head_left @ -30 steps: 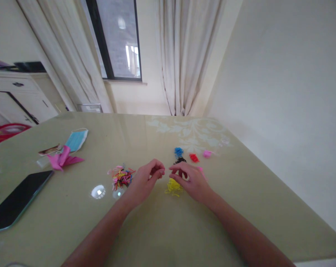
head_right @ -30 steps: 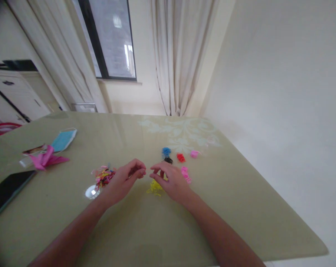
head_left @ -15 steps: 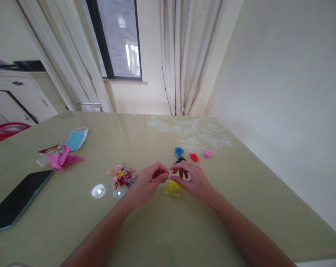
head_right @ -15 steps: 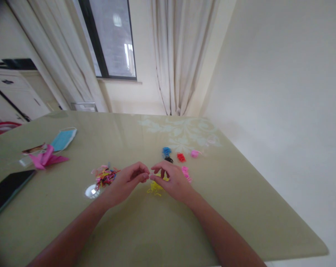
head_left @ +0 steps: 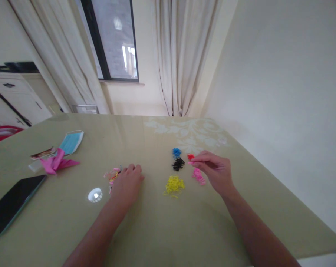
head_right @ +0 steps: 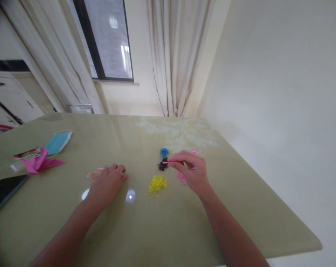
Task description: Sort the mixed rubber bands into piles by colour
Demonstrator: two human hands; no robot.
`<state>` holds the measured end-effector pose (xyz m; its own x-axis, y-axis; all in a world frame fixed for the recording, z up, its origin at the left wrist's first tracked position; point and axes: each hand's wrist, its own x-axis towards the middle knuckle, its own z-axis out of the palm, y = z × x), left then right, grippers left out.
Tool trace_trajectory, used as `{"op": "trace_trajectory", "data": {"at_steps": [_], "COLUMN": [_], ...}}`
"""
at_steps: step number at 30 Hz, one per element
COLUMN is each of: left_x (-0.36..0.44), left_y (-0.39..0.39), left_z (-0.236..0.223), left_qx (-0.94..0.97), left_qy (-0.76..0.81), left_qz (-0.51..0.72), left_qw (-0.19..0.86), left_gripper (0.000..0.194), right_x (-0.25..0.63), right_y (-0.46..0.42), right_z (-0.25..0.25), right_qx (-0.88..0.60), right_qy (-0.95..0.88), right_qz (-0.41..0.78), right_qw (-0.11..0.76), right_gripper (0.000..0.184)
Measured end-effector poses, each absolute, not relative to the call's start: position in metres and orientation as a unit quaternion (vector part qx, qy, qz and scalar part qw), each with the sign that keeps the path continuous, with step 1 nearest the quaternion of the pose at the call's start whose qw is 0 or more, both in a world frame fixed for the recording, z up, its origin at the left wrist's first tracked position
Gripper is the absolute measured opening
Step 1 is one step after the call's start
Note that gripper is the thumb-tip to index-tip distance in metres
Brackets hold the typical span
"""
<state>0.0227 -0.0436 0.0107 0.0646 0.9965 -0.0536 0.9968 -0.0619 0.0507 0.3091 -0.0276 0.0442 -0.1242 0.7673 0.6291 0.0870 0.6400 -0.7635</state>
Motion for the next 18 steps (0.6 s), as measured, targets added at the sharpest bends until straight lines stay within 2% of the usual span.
{"op": "trace_trajectory", "data": {"at_steps": [6, 10, 12, 18], "left_x": [0.019, 0.017, 0.016, 0.018], "left_y": [-0.040, -0.040, -0.040, -0.041], "left_z": [0.011, 0.009, 0.008, 0.012], "left_qx": [0.728, 0.732, 0.735, 0.724], "left_qy": [0.681, 0.676, 0.674, 0.687], "left_qz": [-0.021, -0.006, 0.010, 0.051], "left_qw": [0.076, 0.079, 0.070, 0.032], "left_gripper": [0.029, 0.030, 0.031, 0.029], "right_x": [0.319, 0.335, 0.347, 0.377], "right_y": [-0.028, -0.023, -0.019, -0.001], "right_z": [0.051, 0.053, 0.055, 0.050], "right_qx": [-0.313, -0.336, -0.367, -0.467], "right_qy": [-0.684, -0.700, -0.729, -0.797], "right_qz": [0.282, 0.278, 0.263, 0.234], "right_qw": [0.596, 0.565, 0.514, 0.303], "right_gripper": [0.007, 0.005, 0.006, 0.022]}}
